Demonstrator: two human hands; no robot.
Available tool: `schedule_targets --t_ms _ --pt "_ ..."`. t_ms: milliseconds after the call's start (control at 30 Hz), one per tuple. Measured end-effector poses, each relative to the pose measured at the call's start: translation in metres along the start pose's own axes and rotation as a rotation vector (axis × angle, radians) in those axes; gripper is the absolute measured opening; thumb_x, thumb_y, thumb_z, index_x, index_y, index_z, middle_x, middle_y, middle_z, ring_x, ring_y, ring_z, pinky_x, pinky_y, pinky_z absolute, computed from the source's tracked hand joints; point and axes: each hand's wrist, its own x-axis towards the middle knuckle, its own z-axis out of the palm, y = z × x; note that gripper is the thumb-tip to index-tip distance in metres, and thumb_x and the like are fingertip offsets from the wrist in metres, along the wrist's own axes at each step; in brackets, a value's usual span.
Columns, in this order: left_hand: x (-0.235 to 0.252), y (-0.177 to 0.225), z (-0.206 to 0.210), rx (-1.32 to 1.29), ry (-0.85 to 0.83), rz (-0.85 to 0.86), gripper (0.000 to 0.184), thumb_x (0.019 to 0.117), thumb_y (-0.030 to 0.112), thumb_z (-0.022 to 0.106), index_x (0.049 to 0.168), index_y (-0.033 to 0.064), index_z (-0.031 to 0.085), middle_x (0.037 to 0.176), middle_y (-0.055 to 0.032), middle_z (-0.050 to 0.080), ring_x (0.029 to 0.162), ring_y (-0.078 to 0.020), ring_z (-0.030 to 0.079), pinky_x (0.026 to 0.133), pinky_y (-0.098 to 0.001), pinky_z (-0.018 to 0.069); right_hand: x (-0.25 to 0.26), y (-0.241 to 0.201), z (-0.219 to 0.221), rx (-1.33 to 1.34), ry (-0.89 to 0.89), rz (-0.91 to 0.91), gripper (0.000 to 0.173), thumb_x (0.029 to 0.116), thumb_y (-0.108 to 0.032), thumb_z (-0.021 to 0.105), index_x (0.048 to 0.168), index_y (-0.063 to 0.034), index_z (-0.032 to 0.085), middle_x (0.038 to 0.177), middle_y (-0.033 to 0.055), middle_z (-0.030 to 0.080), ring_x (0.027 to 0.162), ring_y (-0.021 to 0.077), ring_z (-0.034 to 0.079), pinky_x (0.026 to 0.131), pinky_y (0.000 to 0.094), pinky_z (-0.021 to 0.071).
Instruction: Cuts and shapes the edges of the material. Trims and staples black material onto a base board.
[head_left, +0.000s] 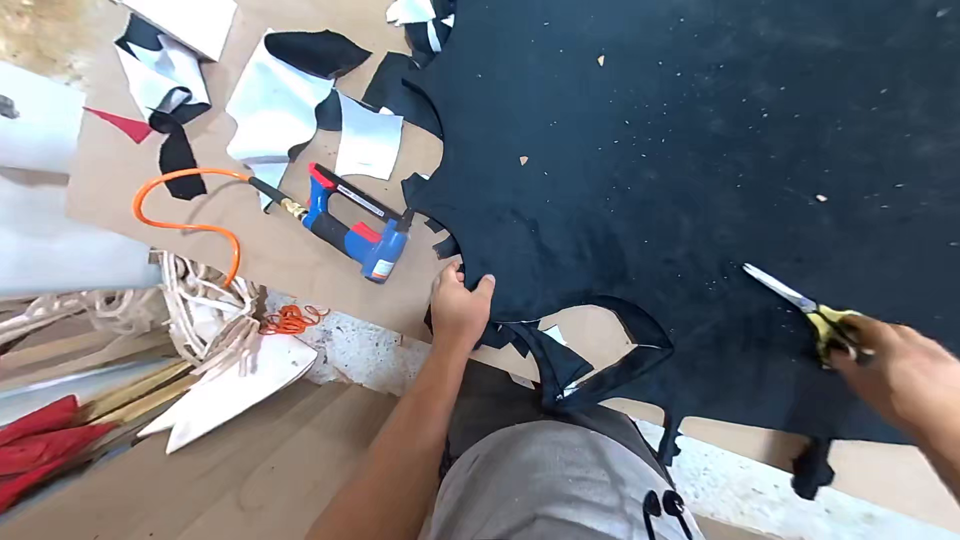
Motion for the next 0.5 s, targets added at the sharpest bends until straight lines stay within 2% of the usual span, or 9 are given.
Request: schedule_targets --t_ms 67,133,200,267,300,333,367,400,500 --pt "0.011 0.007 -0.009 -0.093 -0.081 -0.107 0.06 0.0926 0.043 0.074 0.134 0.0019 0.06 0.126 -0.0219 0.066 0.12 -0.0371 0.063 0.102 -0.0616 0.0489 -0.002 -0.014 -0.005 -0.054 -0.032 0.008 0.036 0.0932 -0.014 0.073 0.125 -0.001 0.064 0.111 0.0299 0.068 0.099 0.0542 0.066 0.077 0.0758 0.0503" --pt "0.022 0.009 -0.011 -0.178 -0.154 -0.154 0.052 0.0911 0.043 0.076 0.118 -0.0002 0.068 0.113 -0.0226 0.07 0.11 -0.0377 0.066 0.095 -0.0636 0.0509 0.0 -0.025 -0.018 -0.031 -0.037 0.025 0.038 0.0921 -0.014 0.074 0.127 -0.0031 0.061 0.101 0.0283 0.07 0.088 0.0539 0.068 0.07 0.0755 0.05" --pt "0.029 0.006 -0.006 -0.273 -0.277 -0.184 0.06 0.0869 0.046 0.08 0.12 -0.0021 0.066 0.113 -0.0218 0.071 0.11 -0.0358 0.068 0.094 -0.0603 0.0547 0.001 -0.037 -0.039 0.083 -0.119 -0.001 0.057 0.0896 -0.011 0.076 0.141 -0.0112 0.051 0.1 0.0206 0.074 0.084 0.0472 0.071 0.069 0.072 0.0537" --pt "0.036 -0.003 0.003 -0.331 -0.341 -0.168 0.066 0.083 0.045 0.084 0.125 -0.0016 0.065 0.117 -0.0205 0.071 0.113 -0.0342 0.068 0.098 -0.0583 0.0546 0.003 -0.068 -0.07 0.207 -0.318 -0.097 0.072 0.0888 -0.012 0.079 0.151 -0.0175 0.044 0.104 0.0126 0.075 0.083 0.0336 0.073 0.072 0.0612 0.0591" --pt "0.039 -0.009 0.006 -0.326 -0.362 -0.14 0.066 0.0827 0.045 0.085 0.126 -0.0014 0.065 0.119 -0.0197 0.071 0.115 -0.0334 0.067 0.1 -0.058 0.0535 0.007 -0.09 -0.087 0.215 -0.424 -0.158 0.067 0.0873 -0.019 0.083 0.146 -0.0186 0.052 0.097 0.0076 0.075 0.08 0.0259 0.072 0.072 0.0545 0.0604" --pt "0.042 -0.013 0.008 -0.313 -0.373 -0.104 0.063 0.0835 0.044 0.084 0.123 -0.001 0.067 0.118 -0.0186 0.072 0.115 -0.0323 0.067 0.1 -0.0578 0.0529 0.01 -0.116 -0.103 0.186 -0.532 -0.213 0.057 0.0843 -0.034 0.086 0.134 -0.0179 0.063 0.086 0.0025 0.073 0.073 0.0194 0.069 0.068 0.0478 0.0595" --pt "0.042 -0.017 0.009 -0.322 -0.379 -0.072 0.057 0.0846 0.043 0.084 0.119 -0.0005 0.07 0.114 -0.0173 0.073 0.111 -0.0309 0.069 0.098 -0.057 0.0539 0.014 -0.145 -0.119 0.119 -0.635 -0.257 0.052 0.0807 -0.049 0.086 0.119 -0.0178 0.07 0.077 -0.0007 0.069 0.066 0.0156 0.066 0.062 0.0426 0.058" --pt "0.042 -0.019 0.009 -0.352 -0.388 -0.053 0.052 0.086 0.041 0.083 0.116 0.0 0.07 0.11 -0.0159 0.074 0.108 -0.0291 0.07 0.097 -0.0554 0.0553 0.018 -0.176 -0.133 0.036 -0.74 -0.273 0.053 0.0784 -0.058 0.083 0.109 -0.017 0.071 0.072 -0.0004 0.066 0.061 0.0152 0.064 0.059 0.0406 0.0574" --pt "0.038 -0.022 0.007 -0.471 -0.408 -0.03 0.042 0.0881 0.036 0.082 0.112 0.0024 0.073 0.104 -0.0125 0.077 0.1 -0.0248 0.074 0.092 -0.0503 0.0595 0.034 -0.251 -0.161 -0.171 -0.999 -0.214 0.061 0.082 -0.065 0.075 0.109 -0.0106 0.067 0.075 0.006 0.066 0.064 0.0196 0.064 0.062 0.0418 0.0571"
